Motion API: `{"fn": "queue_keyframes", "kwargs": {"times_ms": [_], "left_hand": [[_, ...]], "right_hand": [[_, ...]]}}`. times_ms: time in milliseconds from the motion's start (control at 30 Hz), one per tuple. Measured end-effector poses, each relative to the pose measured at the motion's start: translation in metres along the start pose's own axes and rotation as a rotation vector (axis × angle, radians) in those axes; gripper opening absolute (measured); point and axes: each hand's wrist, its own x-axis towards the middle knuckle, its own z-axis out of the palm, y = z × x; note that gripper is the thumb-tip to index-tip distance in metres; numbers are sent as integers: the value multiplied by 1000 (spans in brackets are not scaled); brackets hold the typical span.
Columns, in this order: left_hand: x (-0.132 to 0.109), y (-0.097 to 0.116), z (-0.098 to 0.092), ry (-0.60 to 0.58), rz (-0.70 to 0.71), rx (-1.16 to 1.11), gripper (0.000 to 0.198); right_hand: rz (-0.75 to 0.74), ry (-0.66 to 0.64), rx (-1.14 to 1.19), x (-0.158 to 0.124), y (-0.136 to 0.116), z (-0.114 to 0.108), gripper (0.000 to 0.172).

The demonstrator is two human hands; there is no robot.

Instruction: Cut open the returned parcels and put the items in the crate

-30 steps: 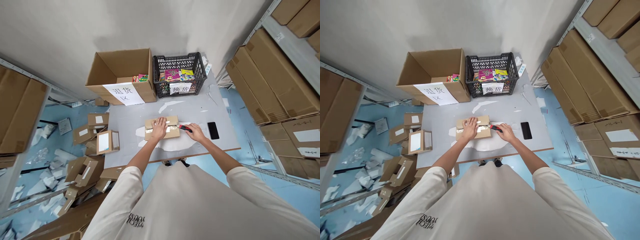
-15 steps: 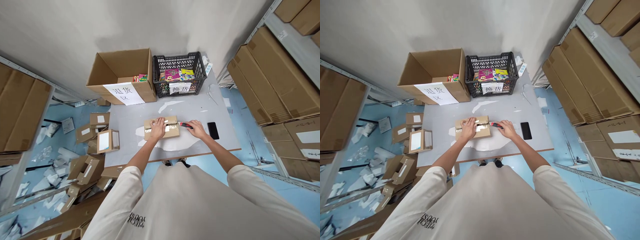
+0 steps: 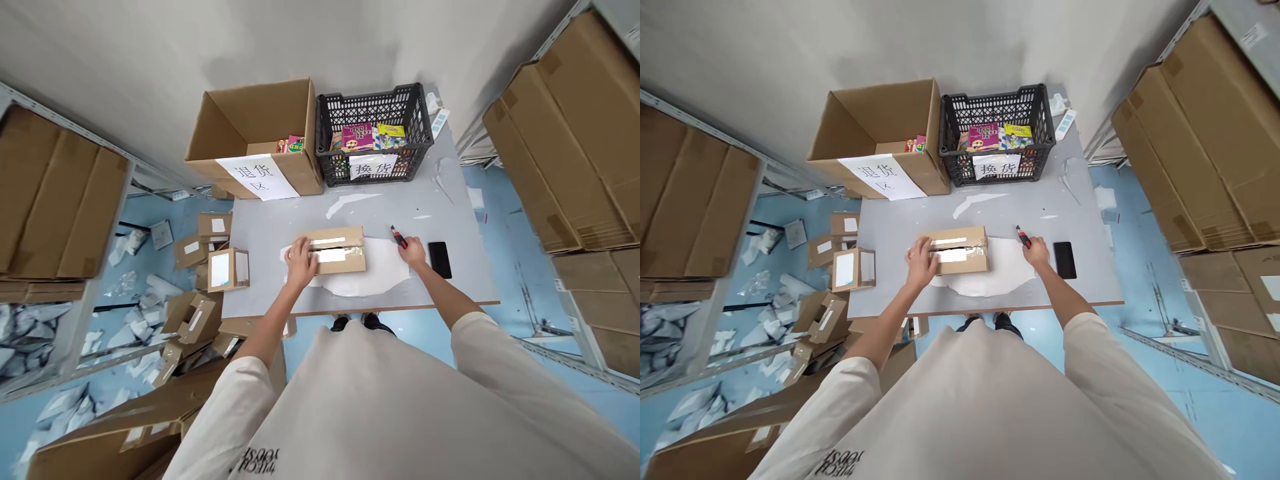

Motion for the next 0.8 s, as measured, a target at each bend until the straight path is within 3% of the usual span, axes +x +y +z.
{"fn": "queue_keyframes", "kwargs": {"times_ms": [167, 267, 367, 433, 500, 667, 800], "left_hand": [[-25, -36, -7, 90, -228, -128, 59], [-26, -46, -1, 98, -283, -283, 59], [-19, -47, 5, 94, -298, -353, 63], [-15, -44, 8, 88, -298, -354, 69], [-11, -40, 9, 92, -300, -355, 76], [-13, -37, 15, 128, -316, -425, 86], [-16, -40, 18, 130, -291, -464, 72]], "right_hand": [[90, -15, -92, 2, 22, 20, 39], [89, 48, -73, -4, 17, 20, 46], [-60, 138, 110, -15, -15, 6, 48], [-275, 107, 307, -27, -46, -6, 49], [-390, 67, 413, -43, -78, -16, 51], [-477, -6, 481, -77, -130, -37, 59], [-525, 61, 467, -74, -151, -57, 67]]}}
